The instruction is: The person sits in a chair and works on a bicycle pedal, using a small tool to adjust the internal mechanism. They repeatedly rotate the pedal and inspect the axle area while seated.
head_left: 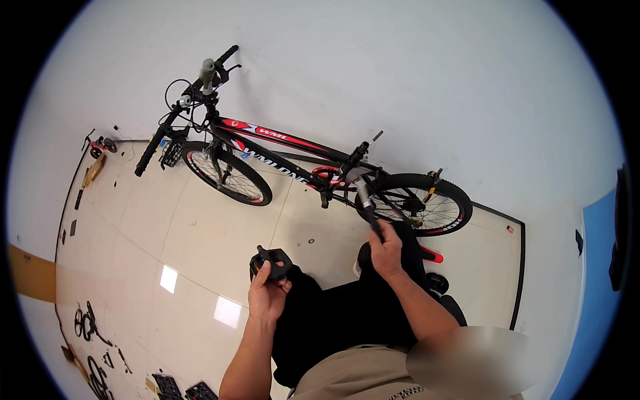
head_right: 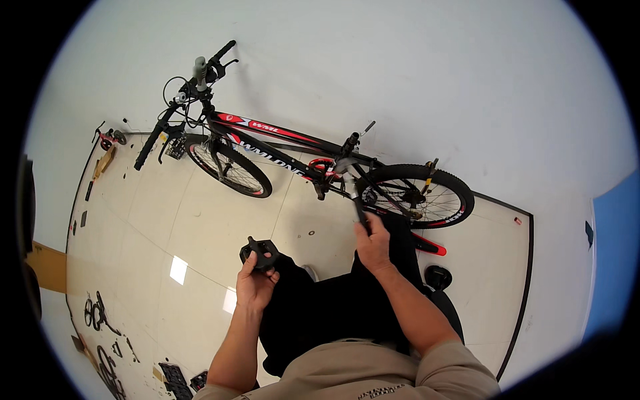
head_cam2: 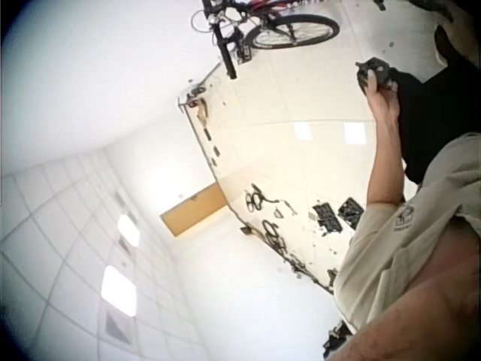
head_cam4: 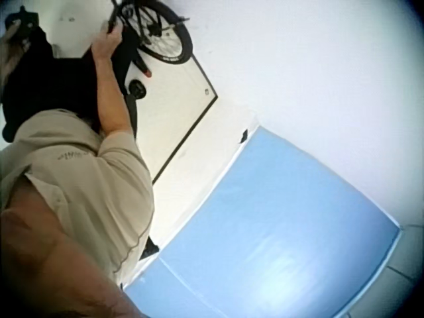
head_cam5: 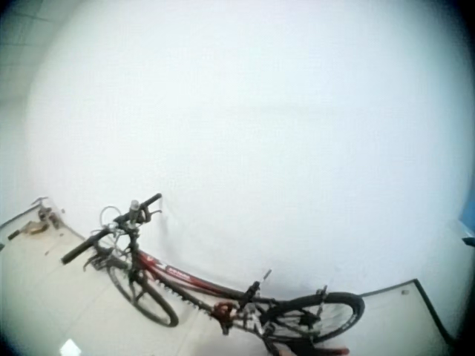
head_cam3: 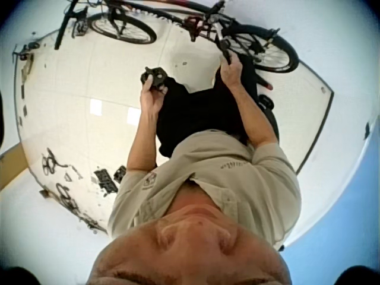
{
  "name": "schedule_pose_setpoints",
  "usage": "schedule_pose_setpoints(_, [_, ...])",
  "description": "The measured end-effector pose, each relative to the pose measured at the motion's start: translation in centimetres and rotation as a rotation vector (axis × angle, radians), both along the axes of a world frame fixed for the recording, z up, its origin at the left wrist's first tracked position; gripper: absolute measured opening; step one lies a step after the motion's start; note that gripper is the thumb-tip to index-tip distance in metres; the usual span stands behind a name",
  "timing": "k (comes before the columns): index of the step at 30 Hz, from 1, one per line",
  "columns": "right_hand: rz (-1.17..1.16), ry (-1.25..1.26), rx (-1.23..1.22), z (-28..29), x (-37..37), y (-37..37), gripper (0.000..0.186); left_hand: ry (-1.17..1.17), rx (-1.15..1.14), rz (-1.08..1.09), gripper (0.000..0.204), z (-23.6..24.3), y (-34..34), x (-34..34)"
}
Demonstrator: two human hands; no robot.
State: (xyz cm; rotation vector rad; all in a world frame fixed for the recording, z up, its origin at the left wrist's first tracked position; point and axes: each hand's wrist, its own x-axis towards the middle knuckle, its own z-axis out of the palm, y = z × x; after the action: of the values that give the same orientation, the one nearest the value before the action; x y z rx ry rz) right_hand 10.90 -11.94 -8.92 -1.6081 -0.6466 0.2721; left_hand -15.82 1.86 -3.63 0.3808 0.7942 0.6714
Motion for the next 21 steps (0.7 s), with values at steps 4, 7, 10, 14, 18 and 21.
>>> schedule_pose_setpoints(4, [-0.217, 0.229, 0.052, -1.4, 2.2, 0.6, 0.020, 0.026, -0.053, -0.010, 0.025, -0.1, 0.0, 0.0])
schedule_pose_setpoints(7, [-0.236, 0.290, -0.035, -3.9, 4.0, 1.7, 0.013, 0.048, -0.083, -0.014, 0.025, 0.1, -0.2, 0.5])
schedule_pose_setpoints(10, [-0.076, 0.626, -0.051, 0.1, 3.0, 3.0, 0.017, 0.057, -0.119, 0.009, 0.023, -0.4, -0.1, -0.4])
schedule_pose_setpoints(14, [-0.197, 0.202, -0.124, -5.3, 4.0, 3.4, 0.019, 0.065, -0.147, 0.025, 0.023, 0.2, 0.0, 0.2])
schedule_pose_setpoints(18, [-0.202, 0.040, -0.279, -6.6, 4.0, 3.8, 0.024, 0.010, -0.168, 0.002, 0.024, -0.8, 0.3, -0.3])
schedule_pose_setpoints(21, [-0.219, 0.108, -0.193, -7.7, 4.4, 3.7, 0.022, 0.064, -0.137, -0.009, 0.026, -0.1, -0.1, 0.2])
